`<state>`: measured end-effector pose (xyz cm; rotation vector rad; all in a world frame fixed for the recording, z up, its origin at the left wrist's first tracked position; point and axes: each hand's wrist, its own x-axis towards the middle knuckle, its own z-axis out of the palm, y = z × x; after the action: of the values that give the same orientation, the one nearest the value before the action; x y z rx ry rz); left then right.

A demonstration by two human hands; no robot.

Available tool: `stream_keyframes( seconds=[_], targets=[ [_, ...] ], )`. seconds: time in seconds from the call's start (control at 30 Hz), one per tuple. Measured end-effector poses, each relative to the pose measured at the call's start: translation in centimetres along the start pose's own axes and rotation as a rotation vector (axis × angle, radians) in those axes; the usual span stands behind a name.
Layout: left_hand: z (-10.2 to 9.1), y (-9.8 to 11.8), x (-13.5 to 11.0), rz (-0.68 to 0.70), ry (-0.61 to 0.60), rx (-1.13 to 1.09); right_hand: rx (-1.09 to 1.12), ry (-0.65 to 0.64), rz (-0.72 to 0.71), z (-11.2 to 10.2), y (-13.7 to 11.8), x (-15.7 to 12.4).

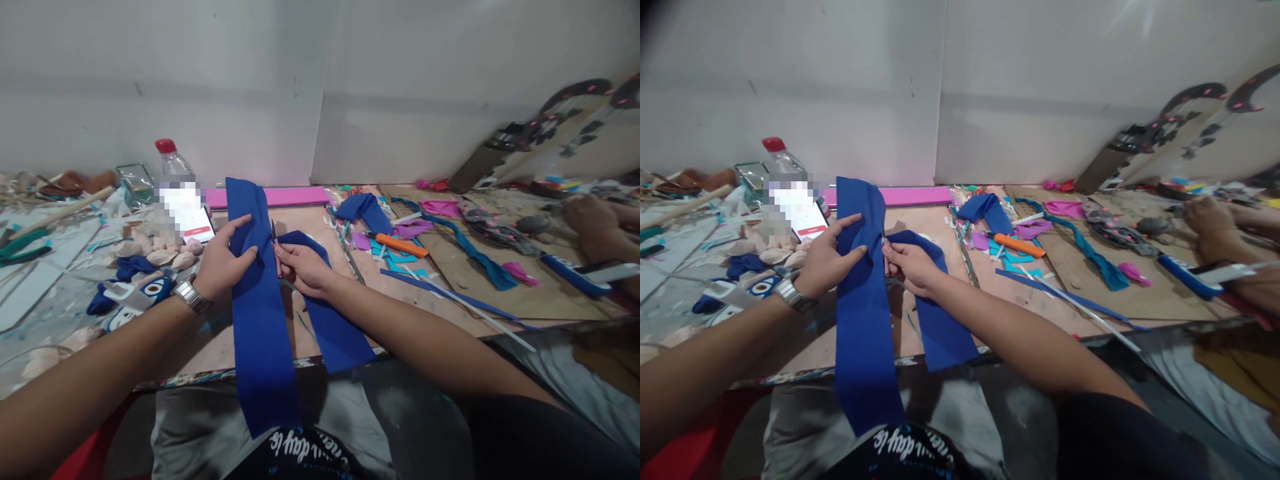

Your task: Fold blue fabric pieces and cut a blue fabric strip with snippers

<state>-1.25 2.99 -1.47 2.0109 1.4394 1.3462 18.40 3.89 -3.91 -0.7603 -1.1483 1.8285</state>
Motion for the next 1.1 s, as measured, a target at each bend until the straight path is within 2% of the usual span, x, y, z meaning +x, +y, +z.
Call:
stream_keyframes(
  seconds=[0.17,1.1],
  targets=[
    [0.0,0.1,0.02,0.014,0.001,0.006,0.007,-0.028,0.0,0.08,-0.19,-0.13],
    [0.0,0.16,-0.08,-0.012,-0.015,-0.092,0.024,-0.004,0.005,0.36,-0.11,-0.27]
  ],
)
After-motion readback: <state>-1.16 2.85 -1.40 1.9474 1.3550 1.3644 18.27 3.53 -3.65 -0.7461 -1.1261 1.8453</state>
